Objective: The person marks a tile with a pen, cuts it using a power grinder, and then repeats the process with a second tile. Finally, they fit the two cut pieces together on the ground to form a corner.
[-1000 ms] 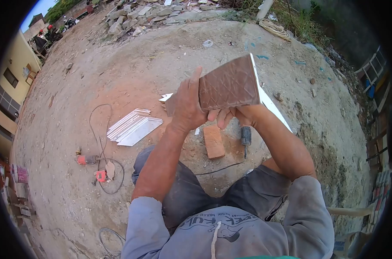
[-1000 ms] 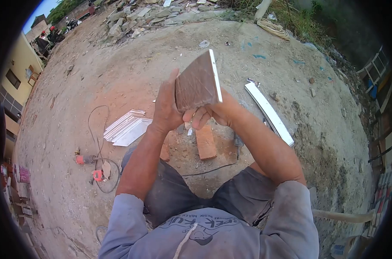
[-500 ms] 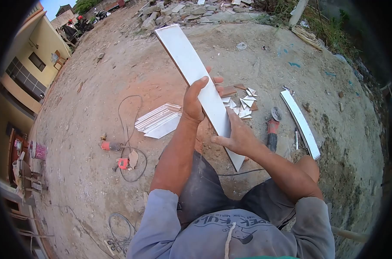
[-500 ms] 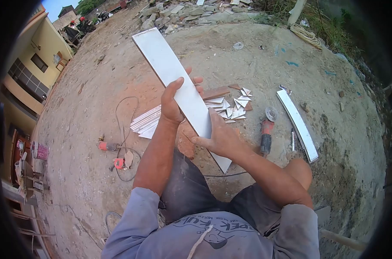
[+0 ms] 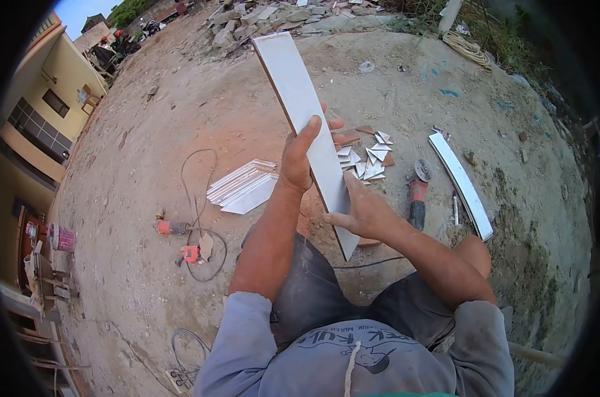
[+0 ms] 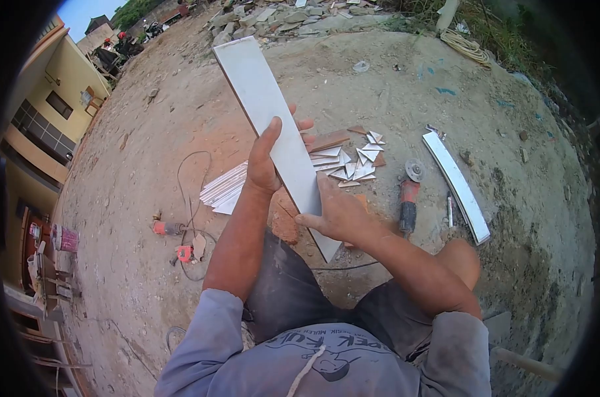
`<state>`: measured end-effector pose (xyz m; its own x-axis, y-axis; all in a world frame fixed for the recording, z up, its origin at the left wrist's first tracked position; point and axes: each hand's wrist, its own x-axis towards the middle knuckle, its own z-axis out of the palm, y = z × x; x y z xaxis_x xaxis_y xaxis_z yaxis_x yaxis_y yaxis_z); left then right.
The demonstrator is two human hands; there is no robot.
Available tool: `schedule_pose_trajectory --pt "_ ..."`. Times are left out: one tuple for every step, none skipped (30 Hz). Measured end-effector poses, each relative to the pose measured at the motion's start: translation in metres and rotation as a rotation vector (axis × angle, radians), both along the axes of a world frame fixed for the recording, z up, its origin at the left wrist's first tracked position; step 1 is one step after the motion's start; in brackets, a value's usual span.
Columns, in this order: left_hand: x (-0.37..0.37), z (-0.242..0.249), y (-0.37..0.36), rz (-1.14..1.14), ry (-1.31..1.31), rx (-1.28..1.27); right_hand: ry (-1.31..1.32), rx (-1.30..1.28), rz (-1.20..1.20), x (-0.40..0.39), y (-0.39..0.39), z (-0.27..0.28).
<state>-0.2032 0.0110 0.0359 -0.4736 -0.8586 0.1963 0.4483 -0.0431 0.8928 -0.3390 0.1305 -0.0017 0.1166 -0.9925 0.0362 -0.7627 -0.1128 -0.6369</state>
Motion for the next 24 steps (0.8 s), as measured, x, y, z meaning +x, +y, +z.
schedule_pose_trajectory --pt "0.001 0.0 0.0 -0.002 -0.007 -0.01 0.024 0.031 0.032 -0.006 -0.005 0.003" --pt "0.002 0.0 0.0 -0.001 -0.001 -0.007 0.031 0.034 0.034 -0.014 -0.01 0.006" --pt "0.003 0.001 0.0 -0.003 -0.068 -0.012 0.02 -0.061 0.013 -0.024 -0.016 0.009" --pt "0.003 0.003 0.001 -0.005 -0.135 -0.018 0.01 -0.156 -0.007 -0.033 -0.024 0.014" --pt "0.002 0.004 0.004 -0.004 -0.127 -0.015 -0.034 -0.24 -0.02 -0.041 -0.034 0.022" --pt "0.0 0.007 0.009 -0.013 -0.083 -0.02 -0.094 -0.32 -0.054 -0.045 -0.04 0.037" --pt "-0.004 0.009 0.011 -0.023 -0.039 -0.026 -0.155 -0.401 -0.089 -0.047 -0.044 0.055" --pt "-0.006 0.009 0.01 -0.029 -0.033 -0.027 -0.16 -0.458 -0.076 -0.048 -0.05 0.073" --pt "-0.007 0.006 0.009 -0.016 -0.037 -0.041 -0.167 -0.512 -0.063 -0.046 -0.055 0.09" --pt "-0.007 0.005 0.009 -0.002 -0.042 -0.055 -0.176 -0.553 -0.018 -0.042 -0.061 0.108" --pt "-0.008 0.005 0.01 -0.001 -0.04 -0.053 -0.186 -0.593 0.031 -0.038 -0.068 0.122" --pt "-0.008 0.005 0.011 -0.013 -0.046 -0.058 -0.185 -0.59 0.036 -0.035 -0.077 0.133" --pt "-0.007 0.005 0.011 -0.02 -0.051 -0.062 -0.106 -0.757 0.072 -0.031 -0.087 0.142" --pt "-0.006 0.004 0.01 -0.008 -0.048 -0.059 -0.027 -0.924 0.112 -0.028 -0.092 0.148" --pt "-0.007 0.003 0.008 -0.02 -0.052 -0.085 -0.031 -0.922 0.125 -0.024 -0.094 0.154" --pt "-0.007 0.003 0.007 -0.032 -0.057 -0.111 0.001 -0.947 0.123 -0.02 -0.096 0.159" --pt "-0.006 0.002 0.005 -0.03 -0.055 -0.113 0.033 -0.971 0.118 -0.016 -0.098 0.161" --pt "-0.004 0.002 0.005 -0.023 -0.054 -0.109 0.031 -0.967 0.125 -0.014 -0.1 0.16" --pt "-0.003 0.002 0.004 -0.023 -0.053 -0.106 0.032 -0.98 0.117 -0.013 -0.102 0.159" --pt "-0.003 0.002 0.003 -0.027 -0.053 -0.102 0.034 -0.992 0.105 -0.014 -0.103 0.157" --pt "-0.002 0.001 0.003 -0.029 -0.052 -0.096 0.036 -0.986 0.104 -0.015 -0.102 0.152" --pt "-0.001 0.001 0.002 -0.024 -0.04 -0.092 0.016 -0.938 0.084 -0.017 -0.1 0.146" --pt "0.0 0.001 0.001 -0.017 -0.028 -0.09 -0.004 -0.89 0.066 -0.019 -0.099 0.14" --pt "0.0 0.001 0.0 -0.015 -0.027 -0.086 -0.003 -0.886 0.068 -0.023 -0.096 0.133"
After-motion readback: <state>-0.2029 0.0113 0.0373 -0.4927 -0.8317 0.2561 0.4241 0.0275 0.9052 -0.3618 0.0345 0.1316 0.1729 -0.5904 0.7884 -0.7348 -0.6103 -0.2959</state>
